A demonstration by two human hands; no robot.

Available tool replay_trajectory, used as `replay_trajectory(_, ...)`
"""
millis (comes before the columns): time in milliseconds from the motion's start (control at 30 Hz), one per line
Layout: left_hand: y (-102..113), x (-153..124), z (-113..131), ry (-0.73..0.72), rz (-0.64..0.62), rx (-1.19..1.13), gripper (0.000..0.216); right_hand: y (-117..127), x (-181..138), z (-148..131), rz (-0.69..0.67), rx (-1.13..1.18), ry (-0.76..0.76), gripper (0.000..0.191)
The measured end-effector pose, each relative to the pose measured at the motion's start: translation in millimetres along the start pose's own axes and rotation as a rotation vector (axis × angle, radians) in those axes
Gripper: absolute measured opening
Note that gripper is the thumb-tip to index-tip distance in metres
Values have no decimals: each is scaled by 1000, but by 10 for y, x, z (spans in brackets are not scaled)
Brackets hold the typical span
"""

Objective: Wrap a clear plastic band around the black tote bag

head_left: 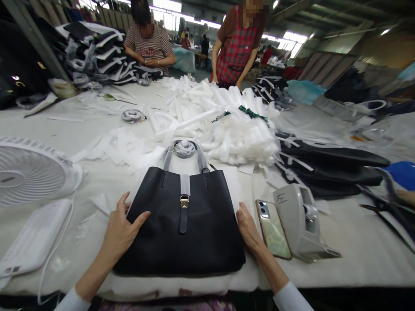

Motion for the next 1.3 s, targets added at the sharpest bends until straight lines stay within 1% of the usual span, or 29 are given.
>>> replay_trajectory(100, 19, -64, -9, 27, -79, -128, 92, -16, -141, 36, -98, 98, 2, 77)
replay_trajectory(167, 36, -101, -17, 51, -84, -165, 90, -40, -227, 41, -152, 116, -43, 85)
replay_trajectory(200, 44, -114, -19, 58, -71, -160, 89, -53, -254, 35, -167, 112, -70, 84)
replay_trajectory(267, 61, -129, -18, 63, -17, -108, 85, -77, -266, 17, -169, 72, -114, 76)
replay_trajectory(367, 65, -139, -11, 59, 33, -44, 80, -104, -218, -2, -106, -47, -124, 65)
replay_trajectory(533, 81, -163, 11, 54, 78, -13, 75, -147, -237, 8, 61, -305, -9, 52)
replay_trajectory(600, 91, -167, 14, 57, 88, -20, 74, -164, -290, 17, 112, -451, 5, 55)
replay_trajectory(700, 84, -153, 18, 65, 36, -51, 73, -174, -347, -1, 165, -653, 27, 61)
replay_trajectory(800, 93, -138, 46, 74, 10, -20, 70, -161, -357, -56, 195, -762, 84, 63)
replay_trajectory(967, 111, -136, 111, 46, 26, 50, 66, -137, -358, -120, 212, -828, 143, 64)
replay_trajectory(1133, 94, -119, 103, 14, 69, 135, 60, -175, -359, -59, 182, -812, 93, 64)
replay_trajectory(1300, 50, -123, 72, -30, 71, 185, 58, -183, -359, -48, 212, -760, 94, 64)
Point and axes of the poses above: each hand's wrist, its own x-axis towards the middle knuckle, its own y-axis out of the back of the hand, z = x × y, the point moved 4 cm from there along x, towards the middle knuckle, and after that the axes turned 9 degrees about -z, right-handed, at the moved point
